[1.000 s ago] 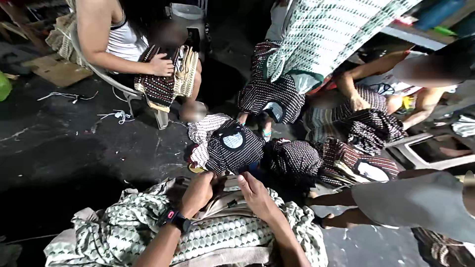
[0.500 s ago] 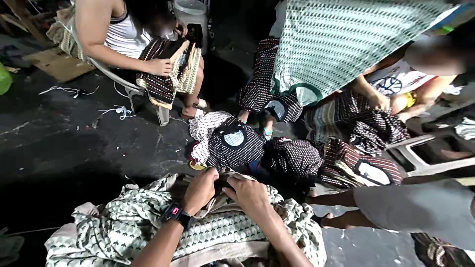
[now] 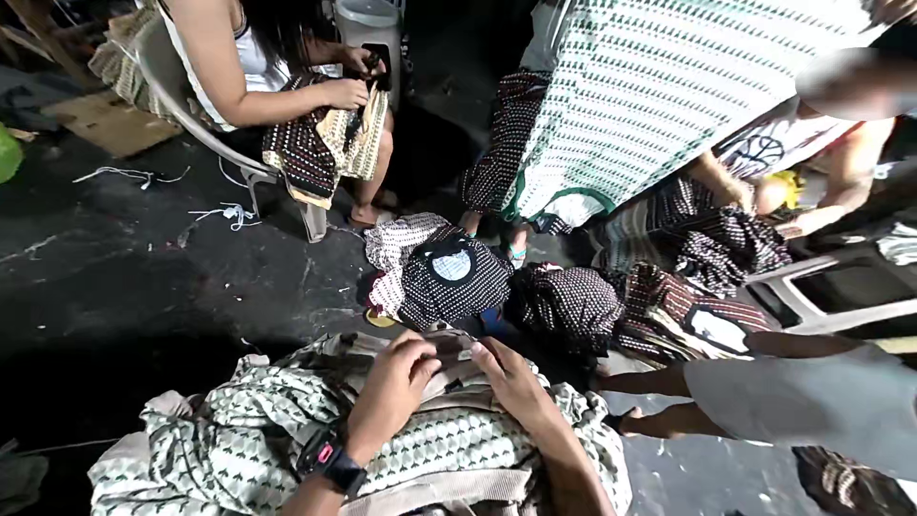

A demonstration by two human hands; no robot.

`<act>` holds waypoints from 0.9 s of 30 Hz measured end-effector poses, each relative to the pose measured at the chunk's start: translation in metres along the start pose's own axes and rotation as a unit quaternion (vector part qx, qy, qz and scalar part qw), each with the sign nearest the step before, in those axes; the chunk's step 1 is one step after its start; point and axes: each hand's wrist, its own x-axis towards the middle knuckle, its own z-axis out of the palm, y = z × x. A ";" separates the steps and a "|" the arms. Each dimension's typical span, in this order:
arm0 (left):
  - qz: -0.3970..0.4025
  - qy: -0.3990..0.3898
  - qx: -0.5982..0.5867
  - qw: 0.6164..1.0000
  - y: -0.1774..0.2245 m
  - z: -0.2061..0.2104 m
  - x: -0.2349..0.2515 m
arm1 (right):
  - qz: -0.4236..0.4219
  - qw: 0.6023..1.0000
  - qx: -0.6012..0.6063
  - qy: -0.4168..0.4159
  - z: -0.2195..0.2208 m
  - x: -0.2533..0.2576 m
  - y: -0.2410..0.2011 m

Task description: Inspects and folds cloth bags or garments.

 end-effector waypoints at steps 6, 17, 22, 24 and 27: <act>-0.075 -0.075 0.015 0.994 0.006 -0.012 -0.005 | -0.015 1.000 0.019 0.010 0.003 -0.001 0.006; -0.139 -0.155 0.094 0.974 -0.001 -0.018 -0.001 | -0.031 0.999 -0.042 0.011 0.008 -0.003 0.007; -0.190 -0.156 0.105 0.964 0.007 -0.023 -0.002 | -0.049 0.996 -0.065 0.021 0.011 -0.005 0.010; -0.208 -0.156 0.101 0.960 0.007 -0.024 -0.002 | -0.048 0.996 -0.079 0.013 0.011 -0.005 0.008; -0.226 -0.147 0.077 0.960 0.006 -0.027 -0.001 | -0.054 0.995 -0.086 0.011 0.012 -0.004 0.006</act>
